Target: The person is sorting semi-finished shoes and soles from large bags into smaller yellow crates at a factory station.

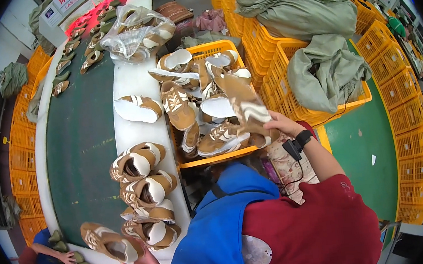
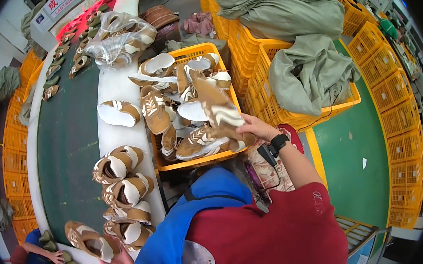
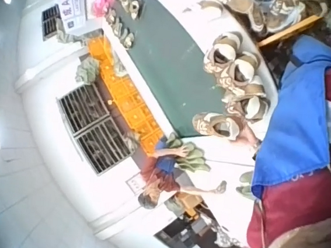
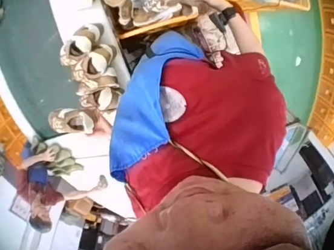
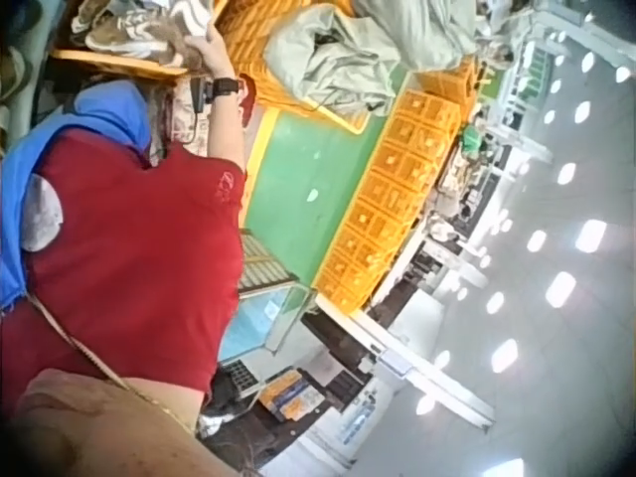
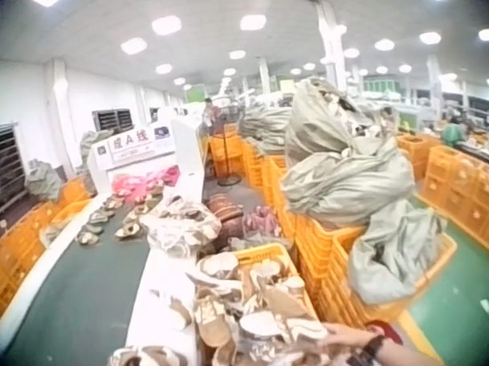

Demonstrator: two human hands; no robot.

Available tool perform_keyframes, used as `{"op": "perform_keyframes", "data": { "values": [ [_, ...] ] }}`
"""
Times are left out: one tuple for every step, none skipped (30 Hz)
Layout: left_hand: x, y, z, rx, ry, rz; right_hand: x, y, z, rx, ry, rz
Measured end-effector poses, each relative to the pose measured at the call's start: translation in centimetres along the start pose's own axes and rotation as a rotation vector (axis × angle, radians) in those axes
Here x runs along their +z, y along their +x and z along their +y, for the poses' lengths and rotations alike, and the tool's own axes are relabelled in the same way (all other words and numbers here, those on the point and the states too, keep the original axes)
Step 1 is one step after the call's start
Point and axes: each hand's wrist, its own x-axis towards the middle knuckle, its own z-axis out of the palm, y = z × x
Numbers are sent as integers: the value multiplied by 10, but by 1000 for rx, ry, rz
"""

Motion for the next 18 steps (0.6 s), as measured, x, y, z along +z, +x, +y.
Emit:
{"op": "perform_keyframes", "data": {
  "values": [
    [-30, -12, 9, 17, -12, 16, 16, 1, -11, 28, 365, -43],
    [-66, -21, 12, 99, -29, 22, 25, 6, -8, 41, 543, -83],
    [-90, -26, 10, 183, -47, 29, 35, 14, -5, 97, 707, -132],
    [-101, -30, 8, 209, -58, 47, 54, 25, -8, 162, 869, -190],
    [-112, -36, 7, 174, -72, 109, 74, 31, -12, 156, 917, -210],
    [-121, -45, 8, 141, -87, 172, 92, 37, -21, 218, 1008, -338],
    [-131, -55, 9, 113, -106, 236, 117, 49, -27, 251, 1028, -357],
    [-140, -68, 10, 84, -126, 300, 138, 60, -31, 286, 1049, -375],
    [-150, -80, 11, 54, -145, 362, 155, 77, -36, 308, 904, -469],
    [-161, -90, 10, 24, -168, 422, 171, 93, -45, 359, 853, -568],
    [-176, -99, 6, -37, -59, 487, 201, 104, -65, 254, 597, -575],
    [-187, -103, 0, -105, 46, 550, 231, 115, -81, 130, 347, -579],
    [-191, -105, -1, -228, 90, 531, 256, 134, -87, -150, -23, -569],
    [-173, -107, -2, -327, 197, 499, 279, 146, -88, -440, -387, -530],
    [-170, -111, -7, -254, 344, 524, 313, 129, -105, -690, -617, -365],
    [-165, -111, -11, -197, 502, 535, 334, 126, -109, -970, -866, -272],
    [-158, -110, -14, -189, 493, 540, 353, 120, -108, -1086, -1028, -272],
    [-149, -108, -16, -134, 637, 522, 369, 112, -106, -1197, -1195, -261]
  ]
}}
